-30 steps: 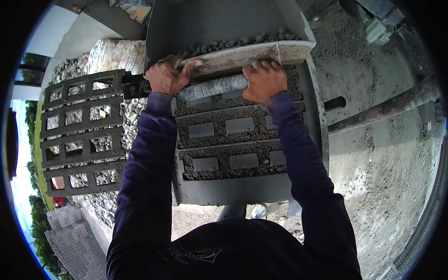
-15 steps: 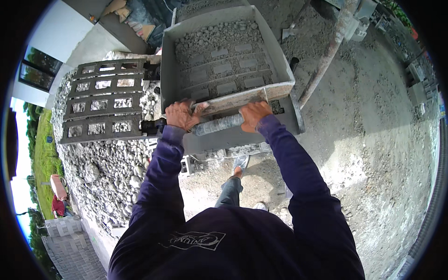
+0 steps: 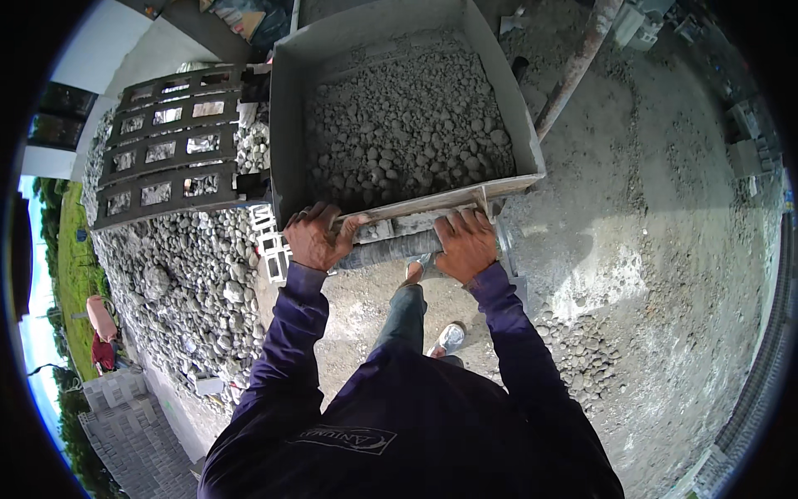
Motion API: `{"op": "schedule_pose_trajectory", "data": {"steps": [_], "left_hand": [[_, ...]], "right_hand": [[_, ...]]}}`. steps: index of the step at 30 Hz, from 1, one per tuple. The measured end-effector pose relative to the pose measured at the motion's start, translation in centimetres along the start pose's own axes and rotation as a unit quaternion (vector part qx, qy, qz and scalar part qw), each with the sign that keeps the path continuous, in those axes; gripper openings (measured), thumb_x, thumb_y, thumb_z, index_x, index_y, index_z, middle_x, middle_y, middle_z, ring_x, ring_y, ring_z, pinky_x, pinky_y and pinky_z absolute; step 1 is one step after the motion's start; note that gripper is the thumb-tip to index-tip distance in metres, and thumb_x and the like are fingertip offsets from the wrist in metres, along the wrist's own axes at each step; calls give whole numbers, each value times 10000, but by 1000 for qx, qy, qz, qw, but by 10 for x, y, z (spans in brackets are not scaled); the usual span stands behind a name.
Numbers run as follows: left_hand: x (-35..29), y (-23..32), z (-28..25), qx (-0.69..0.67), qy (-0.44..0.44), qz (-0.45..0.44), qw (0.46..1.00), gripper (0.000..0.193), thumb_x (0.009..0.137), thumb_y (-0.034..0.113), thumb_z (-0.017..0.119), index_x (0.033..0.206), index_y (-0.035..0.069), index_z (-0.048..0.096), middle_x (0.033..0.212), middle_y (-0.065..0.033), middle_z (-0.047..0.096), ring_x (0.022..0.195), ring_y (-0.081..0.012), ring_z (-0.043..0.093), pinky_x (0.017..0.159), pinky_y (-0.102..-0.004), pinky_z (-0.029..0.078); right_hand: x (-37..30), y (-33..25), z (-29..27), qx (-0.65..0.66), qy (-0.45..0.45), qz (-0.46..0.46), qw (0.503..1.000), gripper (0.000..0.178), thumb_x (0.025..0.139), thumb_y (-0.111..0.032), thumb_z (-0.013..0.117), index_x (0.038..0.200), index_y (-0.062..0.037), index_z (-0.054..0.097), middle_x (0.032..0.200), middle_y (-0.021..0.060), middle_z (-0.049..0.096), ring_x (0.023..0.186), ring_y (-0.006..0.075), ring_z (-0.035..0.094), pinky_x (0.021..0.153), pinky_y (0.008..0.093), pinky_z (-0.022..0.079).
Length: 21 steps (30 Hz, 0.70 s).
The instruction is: Operating a manual concrete block press and shoveling concrete mixture.
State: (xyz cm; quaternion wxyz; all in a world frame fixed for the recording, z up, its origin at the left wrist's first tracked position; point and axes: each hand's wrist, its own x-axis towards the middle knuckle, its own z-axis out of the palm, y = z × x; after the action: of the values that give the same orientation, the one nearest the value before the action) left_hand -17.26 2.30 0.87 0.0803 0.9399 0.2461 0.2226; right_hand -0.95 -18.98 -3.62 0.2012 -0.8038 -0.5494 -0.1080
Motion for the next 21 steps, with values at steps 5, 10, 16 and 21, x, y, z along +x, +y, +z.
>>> {"op": "schedule_pose_trajectory", "data": {"steps": [5,10,16,21], "left_hand": [[45,-22,18,42,43,30,998,484,745,576,703,620,119,606,593,-30,530,528,-235,580,501,-344,407],[194,-87,70,47,78,36,995,477,749,580,706,666,114,650,606,-50,578,549,-266,616,513,-375,461],[354,-150,102,142,8,-57,988,765,758,802,495,883,84,729,801,-164,691,760,-368,675,689,-443,527],[383,-151,105,80,-49,-111,989,849,746,830,467,930,43,727,924,-223,686,1012,-388,629,933,-454,439]], "right_hand": [[44,17,20,-20,44,-36,998,318,543,-311,630,805,-132,611,828,29,571,751,193,556,736,343,436],[191,87,88,-50,93,-61,993,342,495,-267,588,806,-124,606,843,53,604,759,225,587,697,386,458],[364,152,142,-49,68,-44,995,324,545,-182,595,847,-83,657,817,127,662,803,311,638,726,448,501],[399,161,136,-30,-41,-3,999,303,616,-161,599,891,-71,688,873,170,688,842,360,652,785,487,491]]}}
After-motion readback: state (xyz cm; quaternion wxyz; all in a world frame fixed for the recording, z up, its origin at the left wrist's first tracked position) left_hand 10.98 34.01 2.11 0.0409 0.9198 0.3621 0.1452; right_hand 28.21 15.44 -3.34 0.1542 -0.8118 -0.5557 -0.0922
